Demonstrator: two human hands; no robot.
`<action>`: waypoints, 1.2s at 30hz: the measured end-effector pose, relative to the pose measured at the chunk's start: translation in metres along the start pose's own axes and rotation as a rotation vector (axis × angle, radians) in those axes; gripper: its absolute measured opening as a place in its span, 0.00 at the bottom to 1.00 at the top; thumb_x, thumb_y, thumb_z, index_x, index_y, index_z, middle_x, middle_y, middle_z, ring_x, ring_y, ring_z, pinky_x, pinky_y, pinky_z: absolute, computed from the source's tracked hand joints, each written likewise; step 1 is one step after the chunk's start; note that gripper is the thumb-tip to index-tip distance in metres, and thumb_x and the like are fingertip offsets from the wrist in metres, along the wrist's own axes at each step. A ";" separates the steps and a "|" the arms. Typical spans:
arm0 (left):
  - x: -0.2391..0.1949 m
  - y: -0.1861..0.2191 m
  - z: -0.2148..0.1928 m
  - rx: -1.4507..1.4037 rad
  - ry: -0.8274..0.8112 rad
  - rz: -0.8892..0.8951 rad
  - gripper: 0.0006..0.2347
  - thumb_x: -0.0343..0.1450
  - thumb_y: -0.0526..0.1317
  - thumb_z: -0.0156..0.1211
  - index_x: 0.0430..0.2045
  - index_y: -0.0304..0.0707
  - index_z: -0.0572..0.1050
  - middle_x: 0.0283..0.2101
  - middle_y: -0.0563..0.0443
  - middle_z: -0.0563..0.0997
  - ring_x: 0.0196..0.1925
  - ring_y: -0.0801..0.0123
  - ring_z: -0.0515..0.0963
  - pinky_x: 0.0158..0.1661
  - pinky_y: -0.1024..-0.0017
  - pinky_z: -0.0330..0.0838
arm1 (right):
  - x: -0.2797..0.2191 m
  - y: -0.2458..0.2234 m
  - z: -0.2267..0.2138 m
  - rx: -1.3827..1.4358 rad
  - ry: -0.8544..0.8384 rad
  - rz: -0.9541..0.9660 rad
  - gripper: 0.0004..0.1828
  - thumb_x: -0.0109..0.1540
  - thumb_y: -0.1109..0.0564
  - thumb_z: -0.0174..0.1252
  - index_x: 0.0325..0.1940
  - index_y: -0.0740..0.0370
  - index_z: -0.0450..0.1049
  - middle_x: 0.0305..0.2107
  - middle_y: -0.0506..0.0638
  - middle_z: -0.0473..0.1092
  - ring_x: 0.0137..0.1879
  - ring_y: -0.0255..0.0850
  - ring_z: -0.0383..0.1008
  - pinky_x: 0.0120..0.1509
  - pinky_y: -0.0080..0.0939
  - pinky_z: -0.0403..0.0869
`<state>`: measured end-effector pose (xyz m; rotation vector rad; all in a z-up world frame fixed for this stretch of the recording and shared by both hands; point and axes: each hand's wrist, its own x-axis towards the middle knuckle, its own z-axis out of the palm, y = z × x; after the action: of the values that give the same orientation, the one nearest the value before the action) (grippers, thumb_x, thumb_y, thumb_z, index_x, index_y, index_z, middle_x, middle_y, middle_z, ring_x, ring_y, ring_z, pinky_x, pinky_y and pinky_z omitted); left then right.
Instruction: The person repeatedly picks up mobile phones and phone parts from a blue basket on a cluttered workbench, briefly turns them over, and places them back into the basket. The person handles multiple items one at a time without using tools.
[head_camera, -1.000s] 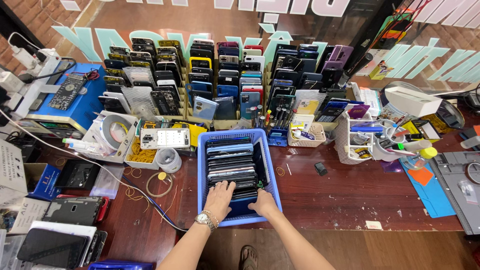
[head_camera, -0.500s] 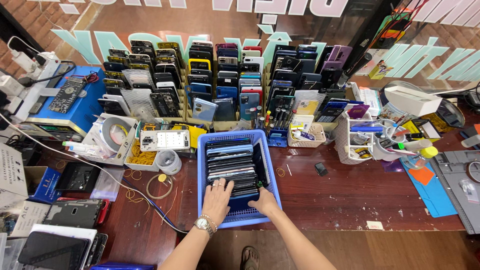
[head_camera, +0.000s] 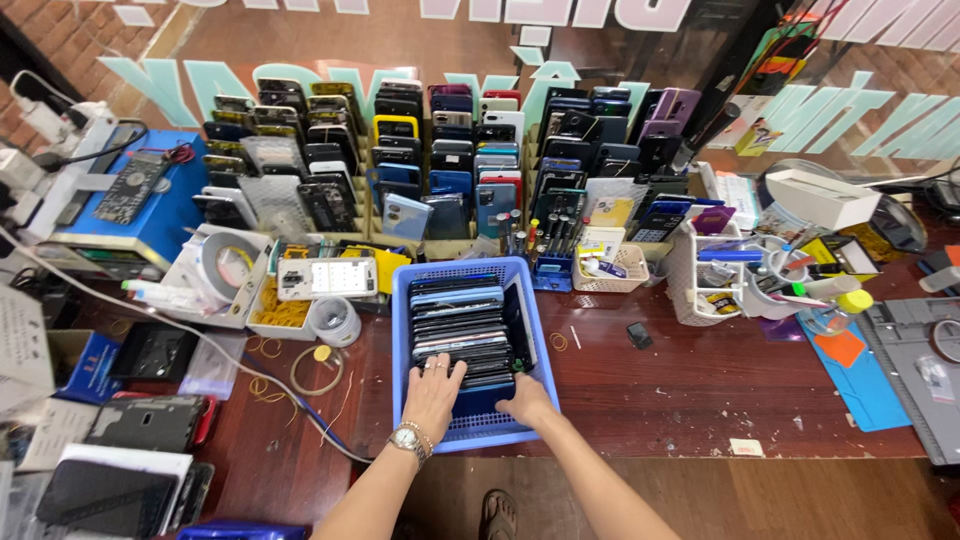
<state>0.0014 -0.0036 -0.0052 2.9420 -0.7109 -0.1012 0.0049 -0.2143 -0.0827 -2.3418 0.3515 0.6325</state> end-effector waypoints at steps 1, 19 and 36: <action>-0.001 -0.003 -0.001 0.012 0.022 0.000 0.30 0.57 0.27 0.69 0.53 0.43 0.66 0.51 0.45 0.69 0.56 0.55 0.69 0.48 0.58 0.64 | 0.003 -0.003 -0.004 -0.066 -0.013 0.010 0.34 0.53 0.53 0.72 0.59 0.67 0.70 0.51 0.65 0.74 0.60 0.55 0.75 0.65 0.47 0.73; -0.018 -0.018 -0.028 -0.487 0.470 -0.304 0.13 0.65 0.36 0.66 0.39 0.36 0.71 0.42 0.43 0.75 0.49 0.50 0.75 0.50 0.57 0.69 | -0.055 -0.139 -0.037 -0.174 0.254 -0.537 0.15 0.56 0.57 0.64 0.47 0.62 0.74 0.38 0.57 0.77 0.49 0.54 0.77 0.52 0.54 0.75; -0.109 -0.158 0.008 -0.760 0.832 -0.944 0.06 0.67 0.36 0.62 0.34 0.35 0.78 0.38 0.46 0.81 0.41 0.58 0.81 0.45 0.63 0.75 | -0.055 -0.272 0.094 -0.124 -0.097 -0.738 0.16 0.58 0.55 0.64 0.48 0.62 0.76 0.39 0.56 0.79 0.49 0.51 0.80 0.55 0.49 0.76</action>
<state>-0.0250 0.1853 -0.0285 2.0086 0.6837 0.5876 0.0366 0.0534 0.0325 -2.3090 -0.5926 0.3997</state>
